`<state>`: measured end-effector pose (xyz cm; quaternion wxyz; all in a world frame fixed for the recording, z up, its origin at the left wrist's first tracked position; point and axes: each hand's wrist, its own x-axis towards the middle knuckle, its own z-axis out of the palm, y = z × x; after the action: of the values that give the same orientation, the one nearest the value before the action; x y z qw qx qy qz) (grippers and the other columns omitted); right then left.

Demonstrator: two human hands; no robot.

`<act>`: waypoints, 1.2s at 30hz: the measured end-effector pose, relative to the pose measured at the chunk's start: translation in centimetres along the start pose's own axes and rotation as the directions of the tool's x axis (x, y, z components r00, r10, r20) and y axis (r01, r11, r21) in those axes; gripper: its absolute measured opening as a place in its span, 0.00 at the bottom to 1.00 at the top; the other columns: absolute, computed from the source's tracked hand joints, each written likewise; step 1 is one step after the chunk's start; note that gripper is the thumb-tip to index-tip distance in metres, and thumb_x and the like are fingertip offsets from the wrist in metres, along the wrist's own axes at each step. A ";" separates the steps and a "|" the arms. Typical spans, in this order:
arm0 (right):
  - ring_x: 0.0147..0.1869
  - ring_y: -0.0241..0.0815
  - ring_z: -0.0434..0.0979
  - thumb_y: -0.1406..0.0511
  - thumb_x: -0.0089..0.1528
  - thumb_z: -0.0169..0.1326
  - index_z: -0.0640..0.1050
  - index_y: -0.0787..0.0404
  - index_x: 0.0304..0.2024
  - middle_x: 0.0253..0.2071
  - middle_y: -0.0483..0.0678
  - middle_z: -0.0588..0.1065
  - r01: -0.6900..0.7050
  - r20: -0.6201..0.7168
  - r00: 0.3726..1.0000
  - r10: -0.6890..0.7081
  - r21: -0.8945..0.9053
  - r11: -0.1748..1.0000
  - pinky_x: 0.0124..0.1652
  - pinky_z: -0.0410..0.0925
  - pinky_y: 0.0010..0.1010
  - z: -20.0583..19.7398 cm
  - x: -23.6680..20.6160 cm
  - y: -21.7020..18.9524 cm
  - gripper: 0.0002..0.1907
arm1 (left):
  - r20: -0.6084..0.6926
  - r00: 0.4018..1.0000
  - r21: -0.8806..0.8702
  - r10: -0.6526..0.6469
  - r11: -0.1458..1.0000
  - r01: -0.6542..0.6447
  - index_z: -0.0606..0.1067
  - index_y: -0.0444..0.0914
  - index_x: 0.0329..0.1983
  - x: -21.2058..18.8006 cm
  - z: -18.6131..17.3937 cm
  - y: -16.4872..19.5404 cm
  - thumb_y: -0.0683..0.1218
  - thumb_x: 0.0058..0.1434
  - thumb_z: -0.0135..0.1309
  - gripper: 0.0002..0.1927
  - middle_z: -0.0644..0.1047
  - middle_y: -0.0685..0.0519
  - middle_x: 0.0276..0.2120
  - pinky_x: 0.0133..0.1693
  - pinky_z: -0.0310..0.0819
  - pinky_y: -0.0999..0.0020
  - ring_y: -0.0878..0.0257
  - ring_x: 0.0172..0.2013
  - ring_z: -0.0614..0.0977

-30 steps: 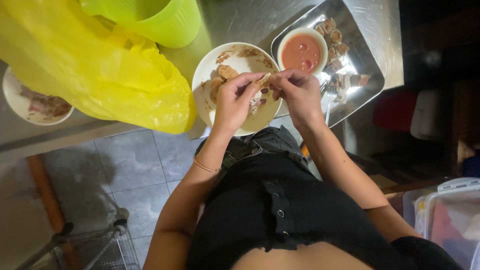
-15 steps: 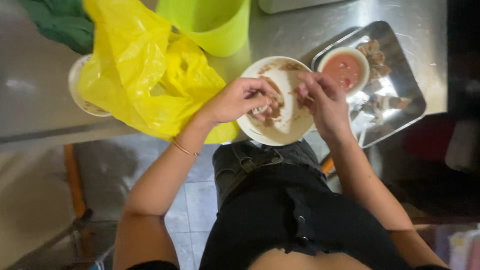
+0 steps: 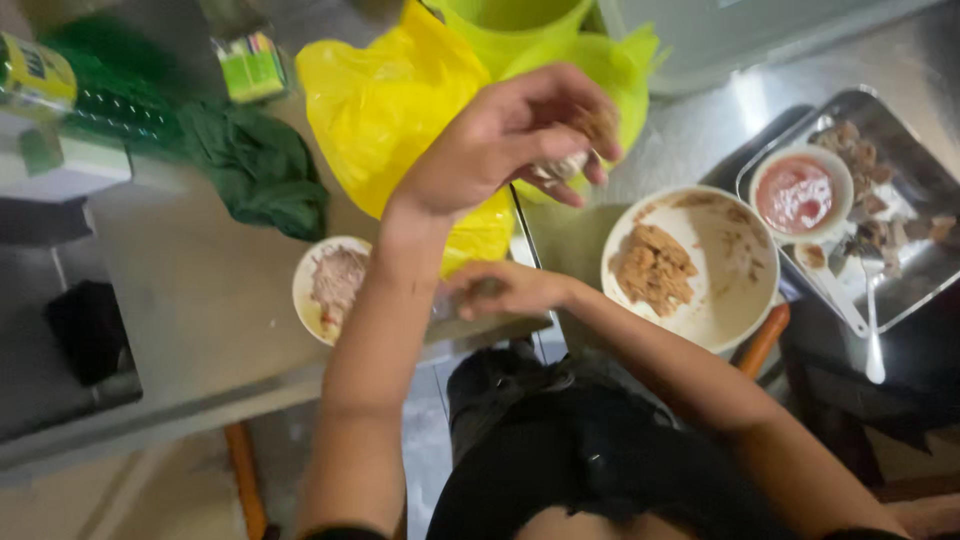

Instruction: The person scoops a brown mixture from a white bowl and places it onto small wrappers on a metal tray. They fold the wrappers around the filling to form small parcels and arrange them on the tray. The person repeats this process multiple times, handling the mixture and wrappers by hand.

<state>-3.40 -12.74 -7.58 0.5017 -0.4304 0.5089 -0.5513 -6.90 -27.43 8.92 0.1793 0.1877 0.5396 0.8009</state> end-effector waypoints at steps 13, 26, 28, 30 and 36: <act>0.51 0.45 0.81 0.72 0.64 0.54 0.74 0.67 0.57 0.50 0.55 0.78 -0.034 -0.247 0.969 -0.033 -0.261 0.965 0.51 0.76 0.38 -3.1 4.6 -2.7 0.18 | -0.814 0.579 -0.148 0.039 0.951 -0.272 0.72 0.35 0.52 -7.7 -1.1 -7.8 0.46 0.71 0.52 0.11 0.79 0.47 0.48 0.50 0.84 0.59 0.58 0.50 0.83; 0.41 0.34 0.82 0.69 0.66 0.58 0.79 0.69 0.45 0.41 0.48 0.79 -0.199 -0.922 0.387 -0.022 -0.107 0.974 0.42 0.75 0.25 1.7 -18.1 -6.0 0.08 | -0.731 0.678 -0.312 -0.075 0.921 -0.234 0.73 0.35 0.48 -3.1 8.7 -13.5 0.47 0.74 0.50 0.09 0.77 0.49 0.41 0.48 0.80 0.58 0.60 0.42 0.80; 0.41 0.34 0.81 0.69 0.64 0.59 0.80 0.68 0.45 0.41 0.48 0.81 -0.260 -0.902 0.432 -0.012 -0.137 0.956 0.42 0.75 0.26 0.8 -19.1 -5.5 0.09 | -0.761 0.640 -0.338 -0.103 0.906 -0.256 0.72 0.36 0.48 -3.5 8.2 -13.6 0.46 0.73 0.49 0.09 0.77 0.49 0.40 0.46 0.81 0.57 0.60 0.41 0.80; 0.42 0.34 0.81 0.69 0.64 0.60 0.80 0.67 0.45 0.42 0.48 0.81 -0.278 -0.870 0.492 -0.021 -0.180 0.944 0.43 0.75 0.27 -0.1 -19.9 -5.3 0.09 | -0.810 0.563 -0.363 -0.162 0.893 -0.266 0.72 0.38 0.47 -4.1 8.1 -13.6 0.46 0.69 0.47 0.08 0.78 0.50 0.40 0.45 0.84 0.55 0.62 0.42 0.81; 0.43 0.34 0.81 0.67 0.63 0.59 0.81 0.66 0.46 0.42 0.47 0.81 -0.283 -0.750 0.661 0.039 -0.202 0.938 0.42 0.75 0.27 -2.0 -21.0 -5.2 0.10 | -0.688 0.704 -0.363 -0.176 0.924 -0.124 0.71 0.35 0.46 -8.3 9.1 -14.0 0.42 0.67 0.44 0.08 0.77 0.48 0.37 0.30 0.75 0.67 0.61 0.37 0.78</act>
<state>-3.34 8.23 -1.83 0.2301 -0.1959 0.7814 -0.5460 6.00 -19.30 -1.83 0.0023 -0.1815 0.4025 0.8972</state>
